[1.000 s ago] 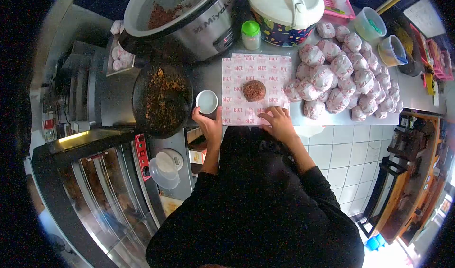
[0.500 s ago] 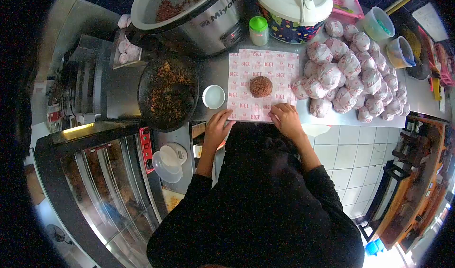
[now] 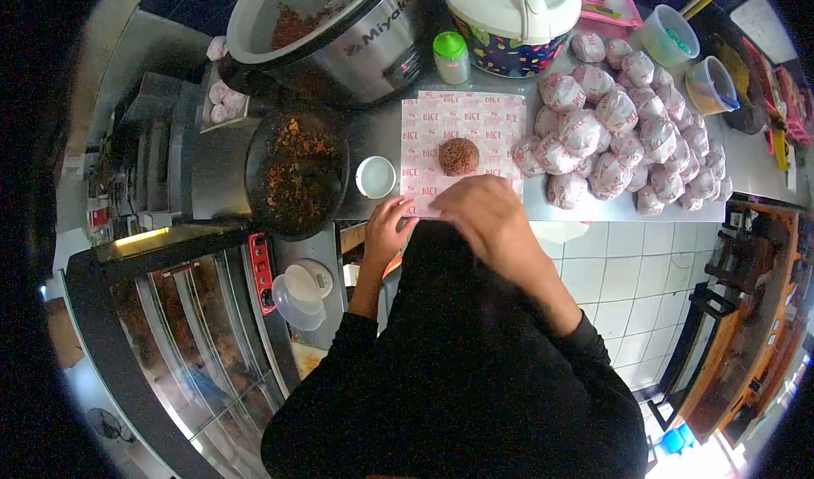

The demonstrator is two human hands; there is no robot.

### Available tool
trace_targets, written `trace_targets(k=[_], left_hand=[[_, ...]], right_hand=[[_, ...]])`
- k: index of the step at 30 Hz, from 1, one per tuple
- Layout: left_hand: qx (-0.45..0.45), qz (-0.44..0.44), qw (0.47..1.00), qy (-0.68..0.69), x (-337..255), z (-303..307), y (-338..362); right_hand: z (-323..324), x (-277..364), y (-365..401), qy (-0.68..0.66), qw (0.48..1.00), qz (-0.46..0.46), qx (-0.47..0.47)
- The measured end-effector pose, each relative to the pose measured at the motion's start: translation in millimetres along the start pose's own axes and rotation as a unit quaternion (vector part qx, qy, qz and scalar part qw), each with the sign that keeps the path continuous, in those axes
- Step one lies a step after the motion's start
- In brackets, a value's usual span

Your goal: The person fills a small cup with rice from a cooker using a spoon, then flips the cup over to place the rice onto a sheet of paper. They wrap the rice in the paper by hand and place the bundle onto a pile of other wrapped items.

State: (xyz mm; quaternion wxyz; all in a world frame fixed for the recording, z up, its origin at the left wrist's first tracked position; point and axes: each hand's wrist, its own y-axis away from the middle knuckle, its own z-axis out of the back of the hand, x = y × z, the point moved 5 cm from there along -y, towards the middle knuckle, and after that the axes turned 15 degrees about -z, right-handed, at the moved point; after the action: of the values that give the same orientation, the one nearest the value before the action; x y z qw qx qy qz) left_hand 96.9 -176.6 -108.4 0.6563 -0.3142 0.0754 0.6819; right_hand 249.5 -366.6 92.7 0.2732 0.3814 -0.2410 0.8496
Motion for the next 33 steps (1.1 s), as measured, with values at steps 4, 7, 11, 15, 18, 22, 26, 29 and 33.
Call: trace_targets(k=[4,7,11,15,18,22,26,29,33], left_hand=[[0.015,-0.019,1.000,0.002,-3,-9,-4],[0.024,-0.034,0.999,-0.002,-6,-10,-7],[0.007,-0.001,0.999,0.045,-7,-4,-11],[-0.034,0.044,0.992,0.112,-1,-1,-11],[-0.032,0.110,0.981,0.155,5,-3,-8],[-0.036,0.110,0.978,0.175,5,0,-10],[-0.034,0.093,0.971,0.217,2,0,-9],[-0.022,0.086,0.975,0.205,5,-4,-9],[0.002,0.053,0.988,0.144,11,-14,-1]], right_hand=[[63,100,7,-0.069,0.975,0.209,-0.031],[91,139,15,-0.111,0.960,0.250,-0.054],[104,148,12,-0.155,0.918,0.358,-0.076],[107,154,19,-0.190,0.951,0.228,-0.085],[104,160,17,-0.243,0.943,0.208,-0.089],[102,160,14,-0.285,0.932,0.195,-0.107],[101,142,0,-0.261,0.932,0.233,-0.098],[115,135,8,-0.207,0.949,0.232,-0.055],[104,104,8,-0.165,0.973,0.145,-0.072]])
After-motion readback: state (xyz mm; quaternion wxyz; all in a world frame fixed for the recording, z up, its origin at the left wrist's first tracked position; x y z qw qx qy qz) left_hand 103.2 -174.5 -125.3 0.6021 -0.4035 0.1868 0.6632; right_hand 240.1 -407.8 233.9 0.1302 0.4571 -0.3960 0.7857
